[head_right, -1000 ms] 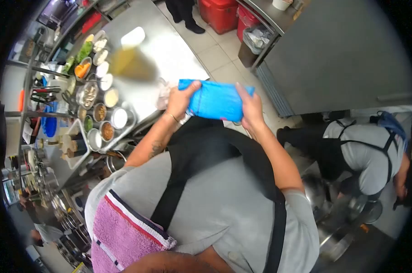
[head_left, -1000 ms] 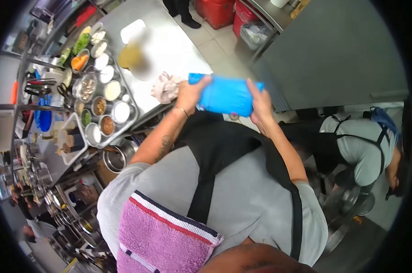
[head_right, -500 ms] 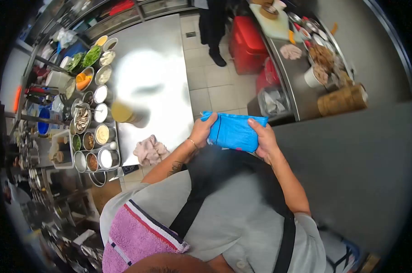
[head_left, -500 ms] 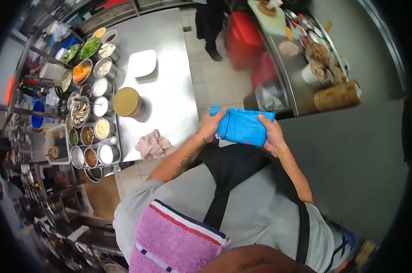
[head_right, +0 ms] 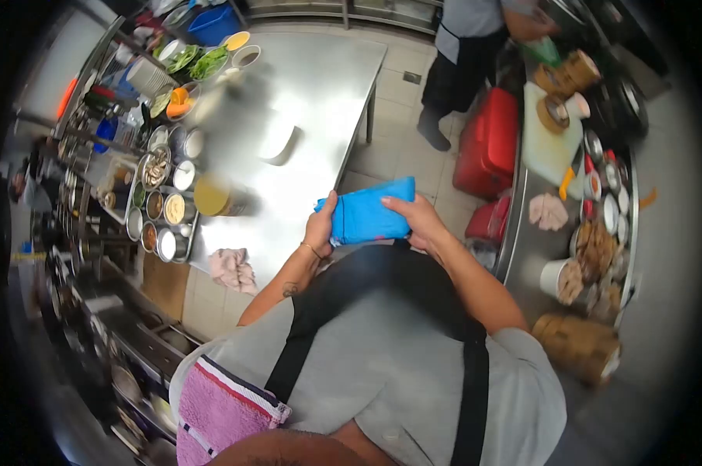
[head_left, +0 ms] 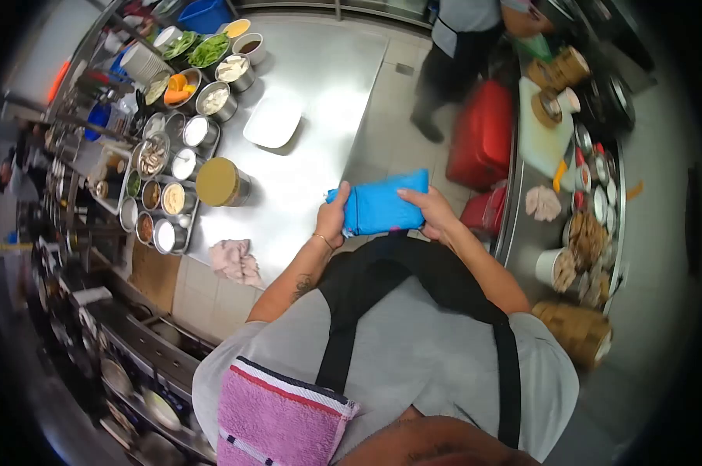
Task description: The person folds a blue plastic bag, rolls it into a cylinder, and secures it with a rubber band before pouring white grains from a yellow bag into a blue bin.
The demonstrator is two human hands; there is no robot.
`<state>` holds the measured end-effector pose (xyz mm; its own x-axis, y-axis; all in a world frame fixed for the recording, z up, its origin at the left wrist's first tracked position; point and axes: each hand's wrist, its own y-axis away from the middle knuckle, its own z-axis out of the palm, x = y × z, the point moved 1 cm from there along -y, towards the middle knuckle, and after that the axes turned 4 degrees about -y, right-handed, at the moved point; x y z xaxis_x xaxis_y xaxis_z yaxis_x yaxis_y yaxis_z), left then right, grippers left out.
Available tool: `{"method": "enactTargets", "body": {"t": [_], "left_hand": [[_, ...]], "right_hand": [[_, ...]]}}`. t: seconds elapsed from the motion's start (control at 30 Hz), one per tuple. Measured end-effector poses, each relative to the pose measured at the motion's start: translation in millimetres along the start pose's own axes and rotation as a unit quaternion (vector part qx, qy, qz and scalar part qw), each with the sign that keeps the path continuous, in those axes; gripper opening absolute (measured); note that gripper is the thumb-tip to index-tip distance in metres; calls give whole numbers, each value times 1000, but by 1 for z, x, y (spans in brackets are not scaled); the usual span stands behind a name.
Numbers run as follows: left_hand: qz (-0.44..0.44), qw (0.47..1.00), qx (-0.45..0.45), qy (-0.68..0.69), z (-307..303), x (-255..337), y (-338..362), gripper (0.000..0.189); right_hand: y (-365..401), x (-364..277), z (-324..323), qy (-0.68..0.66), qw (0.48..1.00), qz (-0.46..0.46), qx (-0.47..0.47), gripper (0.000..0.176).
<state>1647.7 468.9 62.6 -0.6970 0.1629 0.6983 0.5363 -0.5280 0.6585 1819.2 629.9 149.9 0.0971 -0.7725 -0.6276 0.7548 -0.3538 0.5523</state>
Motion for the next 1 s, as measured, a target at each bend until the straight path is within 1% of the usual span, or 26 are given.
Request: {"method": "enactTargets", "body": {"t": [0.03, 0.07, 0.1, 0.13, 0.17, 0.2, 0.23, 0.3, 0.33, 0.37, 0.43, 0.47, 0.5, 0.57, 0.6, 0.63, 0.67, 0.7, 0.77, 0.8, 0.83, 0.9, 0.93, 0.97, 1.0], "left_hand": [[-32, 998, -11, 50, 14, 6, -9, 55], [-9, 997, -14, 70, 21, 2, -26, 58], [0, 997, -4, 76, 29, 11, -34, 58], [20, 998, 13, 57, 36, 16, -41, 59], [38, 998, 32, 38, 45, 18, -50, 61], [50, 997, 57, 23, 64, 37, -41, 62], [48, 996, 68, 28, 71, 41, -51, 62], [40, 996, 47, 64, 80, 53, -74, 64], [40, 993, 8, 113, 87, 61, -83, 64], [56, 991, 17, 119, 90, 70, -95, 64], [100, 971, -126, 177, 100, 94, -126, 62], [107, 971, -146, 157, 101, 108, -141, 61], [118, 970, -141, 158, 102, 125, -160, 61], [110, 987, -80, 81, 104, 157, -202, 64], [137, 987, 61, -56, 105, 177, -224, 75], [208, 919, 271, -198, 116, 193, -236, 89], [365, 818, 353, -270, 120, 213, -247, 92], [494, 685, 420, -332, 128, 224, -254, 96], [585, 565, 418, -405, 158, 262, -231, 100], [618, 531, 404, -416, 165, 262, -242, 102], [645, 481, 405, -434, 171, 258, -257, 97], [633, 456, 347, -520, 176, 242, -288, 90], [618, 471, 324, -539, 177, 232, -303, 76], [606, 485, 328, -538, 175, 214, -318, 76], [565, 513, 285, -580, 169, 197, -334, 66]], "right_hand": [[-9, -21, -10, 12, 1000, 7, -14, 48], [-22, -40, -20, 22, 999, -2, -28, 49], [-36, -55, -30, 28, 999, -11, -40, 49], [-47, -69, -43, 33, 998, -3, -50, 49], [-62, -86, -56, 73, 995, 2, -73, 50], [-75, -101, -66, 110, 989, 7, -96, 51], [-86, -114, -71, 112, 988, 17, -102, 51], [-110, -144, -73, 76, 981, 79, -158, 47], [-125, -156, -73, 87, 985, 66, -133, 44], [-140, -170, -70, 95, 982, 66, -150, 44], [-175, -206, -62, 109, 984, 23, -138, 43], [-195, -225, -58, 127, 982, 28, -139, 41], [-222, -242, -52, 131, 980, 28, -150, 41], [-275, -279, -35, 260, 947, -90, -168, 36], [-296, -297, -18, 313, 918, -186, -155, 30], [-306, -317, 9, 319, 915, -189, -162, 30], [-306, -341, 41, 507, 793, -325, -91, 28], [-310, -350, 60, 661, 615, -430, -14, 27], [-351, -352, 73, 624, 465, -622, -91, 32], [-370, -352, 80, 612, 375, -687, -111, 34], [-389, -352, 87, 590, 279, -745, -134, 36], [-443, -322, 66, 615, 296, -702, -206, 37], [-468, -302, 45, 648, 297, -659, -240, 36], [-489, -278, 17, 677, 297, -616, -274, 36], [-506, -256, -10, 696, 280, -600, -278, 36]]}}
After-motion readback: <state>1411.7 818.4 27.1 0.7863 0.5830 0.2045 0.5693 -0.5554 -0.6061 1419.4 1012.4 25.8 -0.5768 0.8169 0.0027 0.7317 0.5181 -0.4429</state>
